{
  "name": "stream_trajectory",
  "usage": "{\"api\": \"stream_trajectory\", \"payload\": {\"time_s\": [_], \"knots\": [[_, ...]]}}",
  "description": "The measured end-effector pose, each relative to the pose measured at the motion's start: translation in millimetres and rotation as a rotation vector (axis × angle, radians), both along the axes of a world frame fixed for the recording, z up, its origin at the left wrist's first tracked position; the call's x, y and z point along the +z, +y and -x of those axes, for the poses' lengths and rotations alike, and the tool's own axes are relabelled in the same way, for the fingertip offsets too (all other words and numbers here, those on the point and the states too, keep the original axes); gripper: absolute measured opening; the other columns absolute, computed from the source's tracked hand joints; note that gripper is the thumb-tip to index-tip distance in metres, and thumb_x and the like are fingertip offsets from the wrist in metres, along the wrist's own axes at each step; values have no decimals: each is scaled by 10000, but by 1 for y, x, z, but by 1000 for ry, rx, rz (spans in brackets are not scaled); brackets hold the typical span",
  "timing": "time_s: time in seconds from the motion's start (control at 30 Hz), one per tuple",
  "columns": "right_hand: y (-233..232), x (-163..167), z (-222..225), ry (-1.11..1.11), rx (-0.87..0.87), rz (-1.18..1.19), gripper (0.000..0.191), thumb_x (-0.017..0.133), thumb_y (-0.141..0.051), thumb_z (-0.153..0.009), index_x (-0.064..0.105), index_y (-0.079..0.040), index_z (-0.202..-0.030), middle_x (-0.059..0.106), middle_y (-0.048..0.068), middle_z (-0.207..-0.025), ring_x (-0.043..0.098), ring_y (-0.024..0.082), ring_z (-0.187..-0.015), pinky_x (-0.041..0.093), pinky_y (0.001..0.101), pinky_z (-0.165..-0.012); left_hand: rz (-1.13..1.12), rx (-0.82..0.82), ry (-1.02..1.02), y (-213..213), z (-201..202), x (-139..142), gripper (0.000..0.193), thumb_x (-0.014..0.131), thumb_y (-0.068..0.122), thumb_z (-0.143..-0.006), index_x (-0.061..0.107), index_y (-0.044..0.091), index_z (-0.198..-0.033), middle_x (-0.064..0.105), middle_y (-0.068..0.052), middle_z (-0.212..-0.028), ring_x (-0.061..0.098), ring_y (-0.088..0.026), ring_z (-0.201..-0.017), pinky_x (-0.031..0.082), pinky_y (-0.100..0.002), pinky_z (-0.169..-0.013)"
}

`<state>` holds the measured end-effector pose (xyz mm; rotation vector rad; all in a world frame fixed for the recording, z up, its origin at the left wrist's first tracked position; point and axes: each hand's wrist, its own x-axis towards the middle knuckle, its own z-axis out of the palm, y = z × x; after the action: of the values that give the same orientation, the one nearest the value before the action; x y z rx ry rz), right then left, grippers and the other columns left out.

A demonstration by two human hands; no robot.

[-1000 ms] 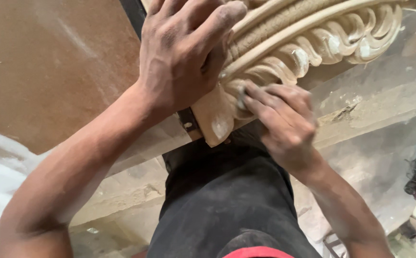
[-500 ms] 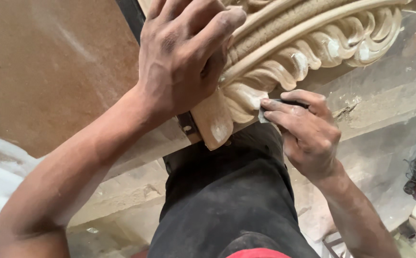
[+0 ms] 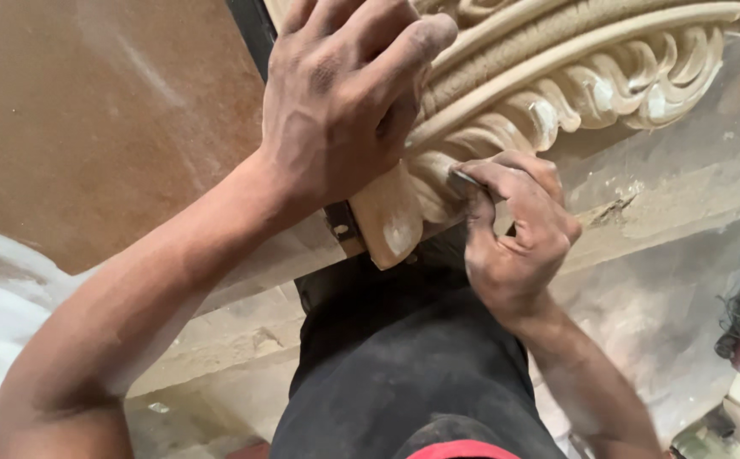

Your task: The person applies a white filler substance to the grooves of an intricately carved wooden furniture piece and sands the surface using small dark blocks.

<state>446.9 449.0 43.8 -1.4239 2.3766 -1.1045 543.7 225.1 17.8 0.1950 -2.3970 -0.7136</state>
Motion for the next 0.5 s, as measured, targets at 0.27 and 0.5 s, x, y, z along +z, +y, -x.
{"api": "stream_trajectory", "payload": {"time_s": [0.27,0.5], "knots": [[11,9,26,243,275,-23,147,763,92,-943,729,21,-1069,785,128,-1075,699,270,-1056,572,365,-939,15,-22,16,-2,-1,3,384,633,-45,-904,599,87,-1264,601,-77,-1213,557,-276,-1111,416,-426,-943],[8,-4,6,363,231,-12,201,706,148,-906,746,51,-1077,783,160,-1113,722,264,-1102,578,359,-987,-8,10,6,0,2,0,384,630,-49,-903,599,82,-1262,607,-85,-1201,560,-285,-1113,435,-424,-946]]}}
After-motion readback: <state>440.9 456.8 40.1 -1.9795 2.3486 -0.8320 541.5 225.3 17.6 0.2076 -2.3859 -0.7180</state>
